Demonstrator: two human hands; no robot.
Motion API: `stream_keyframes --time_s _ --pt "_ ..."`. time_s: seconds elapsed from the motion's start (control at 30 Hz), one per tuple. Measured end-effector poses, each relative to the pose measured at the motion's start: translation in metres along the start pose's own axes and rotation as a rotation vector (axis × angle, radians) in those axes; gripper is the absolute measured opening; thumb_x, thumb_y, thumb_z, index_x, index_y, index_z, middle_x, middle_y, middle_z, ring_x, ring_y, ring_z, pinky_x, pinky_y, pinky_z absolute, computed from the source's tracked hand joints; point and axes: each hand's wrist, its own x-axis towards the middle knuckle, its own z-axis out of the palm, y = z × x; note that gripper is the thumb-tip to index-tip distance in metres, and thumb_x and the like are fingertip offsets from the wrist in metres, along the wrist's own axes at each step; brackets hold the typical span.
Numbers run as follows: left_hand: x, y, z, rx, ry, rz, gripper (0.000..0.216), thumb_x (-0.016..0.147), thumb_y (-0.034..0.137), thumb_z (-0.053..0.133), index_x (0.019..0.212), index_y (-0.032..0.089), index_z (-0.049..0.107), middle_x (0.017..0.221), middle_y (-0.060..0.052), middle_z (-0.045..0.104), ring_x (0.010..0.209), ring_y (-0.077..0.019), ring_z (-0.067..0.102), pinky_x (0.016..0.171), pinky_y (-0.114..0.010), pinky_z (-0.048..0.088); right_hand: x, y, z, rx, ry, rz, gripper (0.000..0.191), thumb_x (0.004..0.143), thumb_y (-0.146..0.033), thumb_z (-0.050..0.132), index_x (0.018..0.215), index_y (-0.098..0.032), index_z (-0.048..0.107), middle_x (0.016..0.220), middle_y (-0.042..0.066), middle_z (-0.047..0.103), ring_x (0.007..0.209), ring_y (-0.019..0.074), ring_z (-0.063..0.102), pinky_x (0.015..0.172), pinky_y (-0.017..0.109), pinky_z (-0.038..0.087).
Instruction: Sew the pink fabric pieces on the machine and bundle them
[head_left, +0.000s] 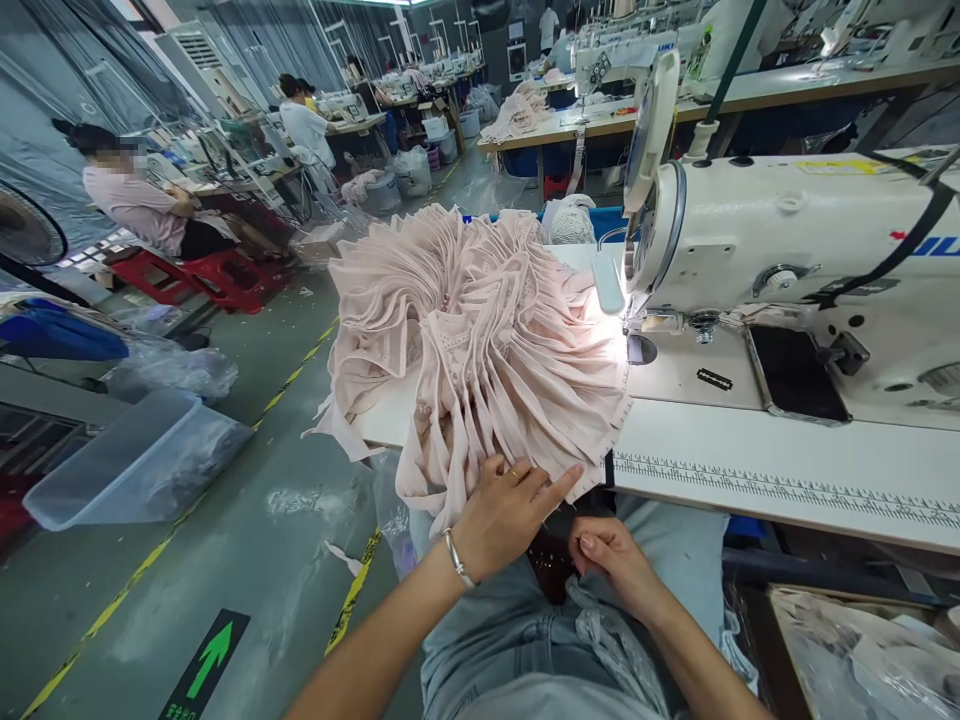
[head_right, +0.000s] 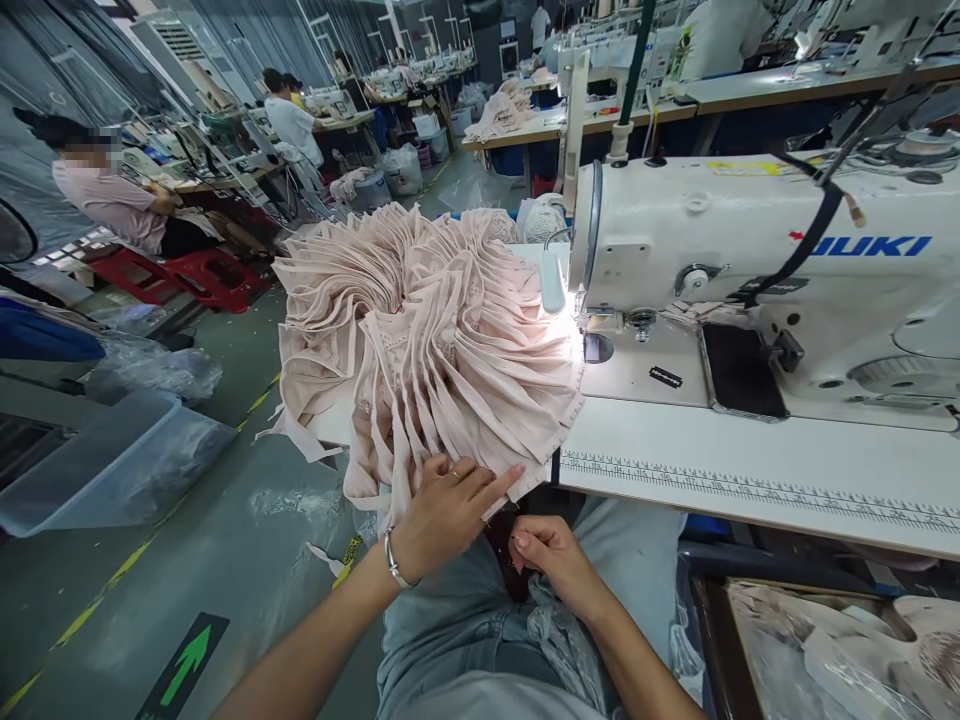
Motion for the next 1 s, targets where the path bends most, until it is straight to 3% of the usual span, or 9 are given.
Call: stream_keyframes --time_s 0.13,0.23,0.33,0.5,0.6,0.67,0.77,0.83,1.0 --pt "0.004 0.003 0.003 0.0 0.141 -0.02 0.012 0.092 0.011 0.054 0.094 0.02 0.061 0.079 -0.002 0.061 0.082 -0.0183 0.051 0.081 -0.037 0.03 -0.007 0.0 -0.01 0.065 0.187 0.01 0.06 0.083 -0.074 0.051 0.061 -0.018 0.054 0.05 -0.006 0.026 0.048 0.0086 0.017 0.05 0.028 0.013" --pt "-0.006 -0.002 -0.003 -0.095 0.185 -0.011 0.015 0.093 0.011 0.049 0.085 0.019 0.058 0.096 -0.004 0.067 0.096 -0.0191 0.054 0.087 -0.04 0.029 -0.006 0.003 -0.016 0.042 0.285 0.107 0.058 0.084 -0.072 0.05 0.063 -0.019 0.053 0.051 -0.007 0.022 0.049 0.0091 0.015 0.05 0.028 0.011" --pt "-0.019 -0.009 -0.011 -0.175 0.077 0.044 0.014 0.094 0.008 0.048 0.09 0.018 0.057 0.111 -0.003 0.069 0.11 -0.0183 0.056 0.09 -0.04 0.027 0.001 0.003 -0.014 -0.009 0.205 0.138 0.058 0.084 -0.072 0.052 0.063 -0.018 0.054 0.052 -0.006 0.025 0.051 0.0092 0.018 0.051 0.028 0.012" --pt "-0.022 -0.012 -0.016 -0.227 -0.066 0.028 0.012 0.094 0.012 0.05 0.102 0.017 0.056 0.103 -0.004 0.07 0.103 -0.0184 0.06 0.092 -0.041 0.027 0.009 -0.001 -0.003 -0.052 0.065 0.076 0.061 0.082 -0.073 0.055 0.057 -0.018 0.049 0.052 -0.006 0.029 0.05 0.0078 0.019 0.051 0.028 0.012" --pt "-0.007 -0.005 -0.01 -0.132 -0.142 -0.052 0.043 0.093 0.025 0.06 0.132 0.014 0.045 0.096 -0.004 0.067 0.092 -0.0203 0.059 0.087 -0.041 0.03 0.005 -0.001 -0.001 -0.058 -0.046 0.027 0.062 0.082 -0.073 0.056 0.055 -0.017 0.05 0.052 -0.005 0.033 0.049 0.0076 0.023 0.051 0.028 0.015" --pt "0.004 0.0 -0.003 -0.044 -0.139 -0.056 0.051 0.092 0.026 0.063 0.138 0.016 0.042 0.09 -0.002 0.065 0.087 -0.0207 0.057 0.082 -0.039 0.031 0.001 0.0 -0.002 -0.032 -0.077 0.012 0.062 0.083 -0.073 0.055 0.057 -0.017 0.053 0.052 -0.004 0.035 0.048 0.0076 0.024 0.051 0.028 0.015" --pt "0.014 0.004 0.005 0.031 0.0 -0.041 0.01 0.093 0.018 0.06 0.103 0.019 0.06 0.08 -0.001 0.06 0.082 -0.0191 0.053 0.079 -0.037 0.031 -0.005 0.001 -0.005 0.049 0.045 0.005 0.059 0.083 -0.072 0.054 0.062 -0.017 0.056 0.051 -0.005 0.034 0.047 0.0077 0.021 0.05 0.028 0.014" --pt "0.012 0.002 0.005 0.036 0.098 -0.032 0.012 0.093 0.013 0.056 0.083 0.019 0.057 0.085 -0.003 0.062 0.085 -0.0188 0.052 0.082 -0.037 0.031 -0.006 0.001 -0.008 0.105 0.174 0.033 0.057 0.084 -0.071 0.053 0.064 -0.018 0.056 0.049 -0.007 0.028 0.047 0.0081 0.017 0.05 0.028 0.013" --pt "-0.003 -0.01 -0.008 -0.059 0.067 0.034 0.013 0.096 0.013 0.051 0.086 0.018 0.057 0.104 -0.003 0.067 0.101 -0.0178 0.053 0.088 -0.039 0.028 0.003 -0.005 -0.009 0.105 0.243 0.188 0.056 0.081 -0.071 0.057 0.063 -0.018 0.055 0.047 -0.008 0.024 0.046 0.0074 0.014 0.048 0.028 0.009"
